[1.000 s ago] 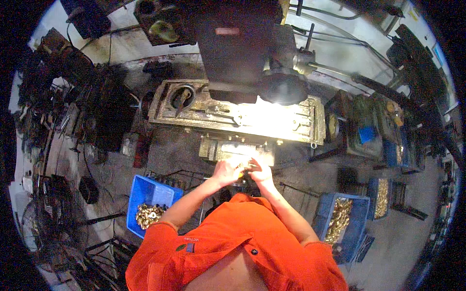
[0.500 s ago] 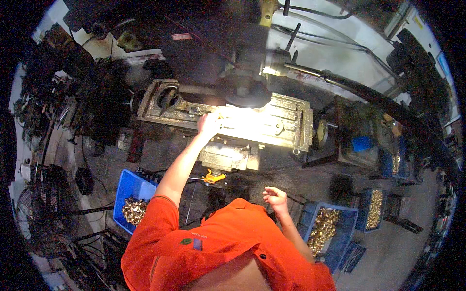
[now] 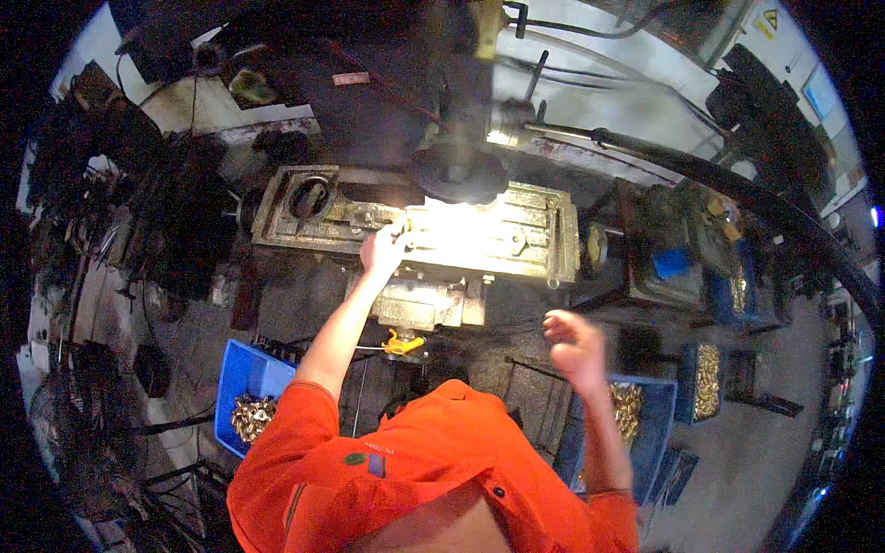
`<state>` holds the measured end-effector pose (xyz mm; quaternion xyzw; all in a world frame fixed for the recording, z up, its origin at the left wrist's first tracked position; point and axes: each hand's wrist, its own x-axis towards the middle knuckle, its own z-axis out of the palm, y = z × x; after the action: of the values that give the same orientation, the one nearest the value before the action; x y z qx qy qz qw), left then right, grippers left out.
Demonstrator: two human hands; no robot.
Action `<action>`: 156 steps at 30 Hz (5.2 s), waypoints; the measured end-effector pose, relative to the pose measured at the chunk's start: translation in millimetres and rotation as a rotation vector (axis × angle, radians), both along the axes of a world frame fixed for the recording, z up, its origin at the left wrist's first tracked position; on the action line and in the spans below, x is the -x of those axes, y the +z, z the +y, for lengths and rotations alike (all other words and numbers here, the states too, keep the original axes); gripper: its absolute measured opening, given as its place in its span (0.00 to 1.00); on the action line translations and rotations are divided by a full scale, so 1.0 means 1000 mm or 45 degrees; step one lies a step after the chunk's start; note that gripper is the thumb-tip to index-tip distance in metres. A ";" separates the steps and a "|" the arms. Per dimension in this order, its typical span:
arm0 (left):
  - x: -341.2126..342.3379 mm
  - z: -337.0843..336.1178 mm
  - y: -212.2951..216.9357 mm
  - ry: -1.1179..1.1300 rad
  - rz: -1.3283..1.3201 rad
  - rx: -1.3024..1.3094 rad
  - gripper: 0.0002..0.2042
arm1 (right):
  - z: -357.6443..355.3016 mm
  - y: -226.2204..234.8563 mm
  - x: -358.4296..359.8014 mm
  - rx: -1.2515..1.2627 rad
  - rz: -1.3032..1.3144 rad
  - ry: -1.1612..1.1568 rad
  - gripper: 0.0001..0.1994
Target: The person repeatedly picks small brass parts from a blue bin, places each part into a milling machine vise, operates the machine to mill the part, then removes the finished part and returns it to the bin. This cycle repeats throughout the clip.
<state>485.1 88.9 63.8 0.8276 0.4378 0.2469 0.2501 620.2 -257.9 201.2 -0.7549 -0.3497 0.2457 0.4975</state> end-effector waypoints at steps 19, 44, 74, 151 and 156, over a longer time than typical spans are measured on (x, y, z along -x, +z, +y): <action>0.003 0.012 -0.014 0.017 0.033 0.185 0.24 | -0.037 0.253 0.119 1.307 -1.910 -0.245 0.40; -0.001 0.000 -0.013 0.138 -0.018 0.187 0.16 | -0.070 -0.054 0.091 0.388 0.196 -0.509 0.13; -0.013 -0.003 0.000 0.203 0.471 0.243 0.25 | -0.046 -0.101 0.079 0.142 0.271 -0.385 0.05; -0.016 -0.001 -0.020 0.281 0.380 0.174 0.26 | -0.031 -0.169 0.059 -0.064 0.064 -0.371 0.06; -0.016 0.002 -0.024 0.289 0.421 0.146 0.26 | -0.030 -0.171 0.059 -0.076 0.026 -0.372 0.06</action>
<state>501.0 91.1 40.2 0.7867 0.5765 0.1090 0.1922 561.6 -287.5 30.1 -0.7801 -0.2382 0.1677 0.5537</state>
